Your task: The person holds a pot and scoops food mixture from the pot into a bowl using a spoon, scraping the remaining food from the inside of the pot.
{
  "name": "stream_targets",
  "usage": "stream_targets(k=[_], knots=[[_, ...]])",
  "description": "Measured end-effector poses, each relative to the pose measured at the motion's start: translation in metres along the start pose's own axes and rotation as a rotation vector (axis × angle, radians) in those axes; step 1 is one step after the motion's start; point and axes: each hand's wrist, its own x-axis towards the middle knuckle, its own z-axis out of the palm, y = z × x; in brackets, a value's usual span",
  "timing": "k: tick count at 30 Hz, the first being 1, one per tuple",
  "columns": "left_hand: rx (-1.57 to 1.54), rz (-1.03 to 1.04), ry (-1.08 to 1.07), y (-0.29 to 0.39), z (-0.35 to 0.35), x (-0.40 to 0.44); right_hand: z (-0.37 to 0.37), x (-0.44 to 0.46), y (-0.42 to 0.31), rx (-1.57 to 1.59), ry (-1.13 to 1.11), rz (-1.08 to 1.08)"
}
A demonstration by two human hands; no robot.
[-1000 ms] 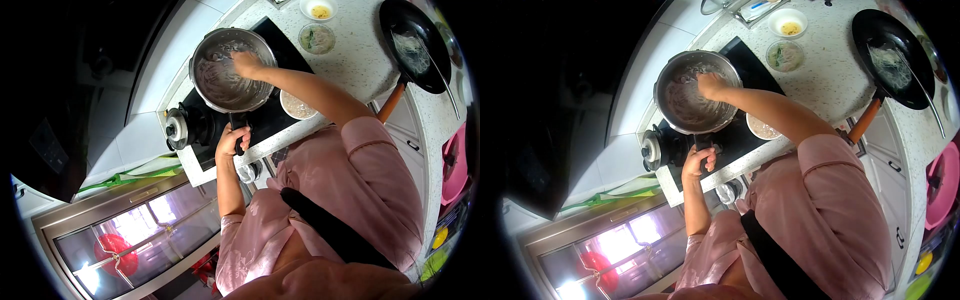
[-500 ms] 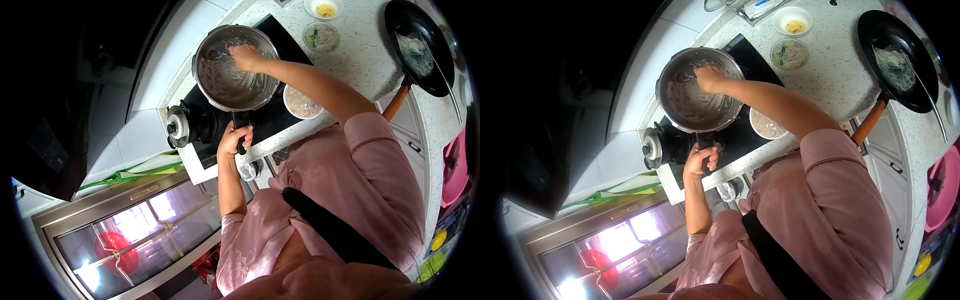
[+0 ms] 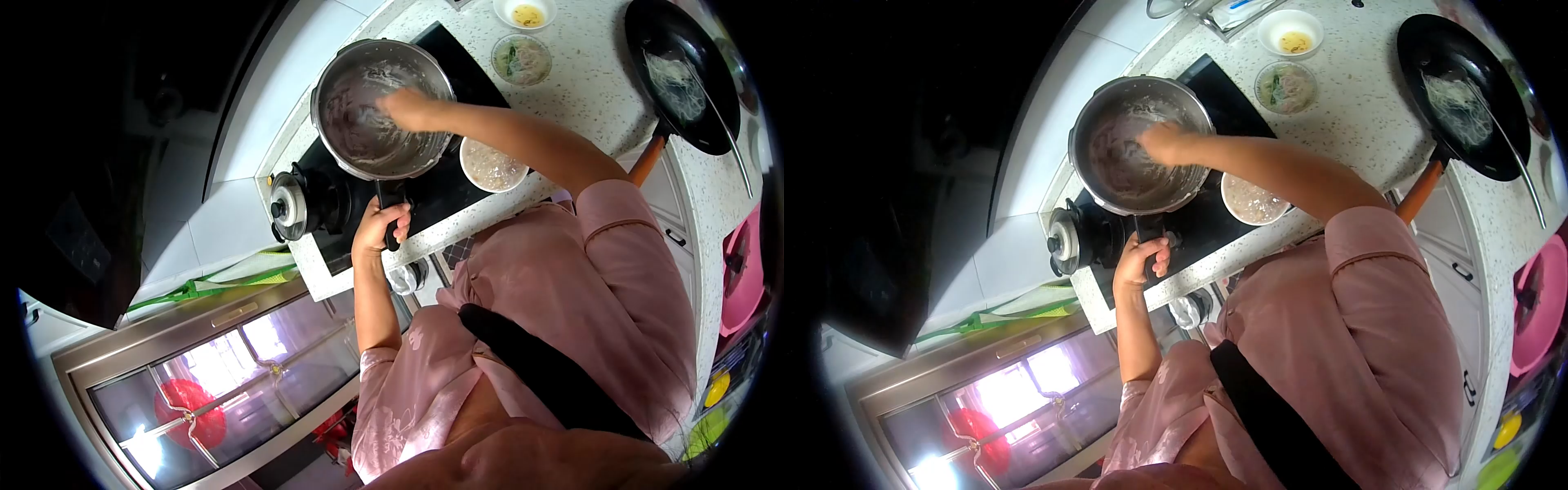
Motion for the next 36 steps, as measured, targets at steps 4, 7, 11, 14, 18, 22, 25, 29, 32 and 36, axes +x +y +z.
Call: stream_targets(k=[4,7,11,14,18,22,25,29,32,36], knots=[[-0.012,0.001,0.003,0.002,0.002,-0.001,-0.009,0.014,0.009,0.134,0.265,0.120],[-0.014,-0.009,-0.001,0.003,0.003,-0.002,-0.002,0.008,0.001,0.145,0.236,0.121],[-0.010,-0.013,-0.001,0.000,-0.001,0.000,0.023,-0.006,-0.015,0.023,0.091,-0.046],[-0.005,-0.003,-0.011,-0.001,-0.002,0.001,0.021,0.000,-0.016,0.010,-0.092,-0.078],[-0.013,-0.001,-0.018,-0.001,-0.002,-0.001,-0.007,0.014,-0.002,0.111,0.170,0.111],[0.001,0.001,-0.019,0.001,0.000,-0.001,-0.011,0.011,0.007,0.106,0.253,0.176],[-0.006,-0.008,-0.008,0.000,-0.001,0.000,0.003,0.002,0.005,-0.026,0.166,0.061],[-0.001,-0.015,-0.002,0.000,-0.002,0.000,0.023,-0.009,-0.006,-0.104,0.005,-0.112],[-0.010,-0.010,0.008,0.000,-0.004,0.000,0.018,0.002,-0.005,-0.209,-0.151,-0.153],[-0.033,-0.021,-0.019,-0.005,-0.011,0.002,0.004,0.025,0.008,0.113,-0.054,0.099]])
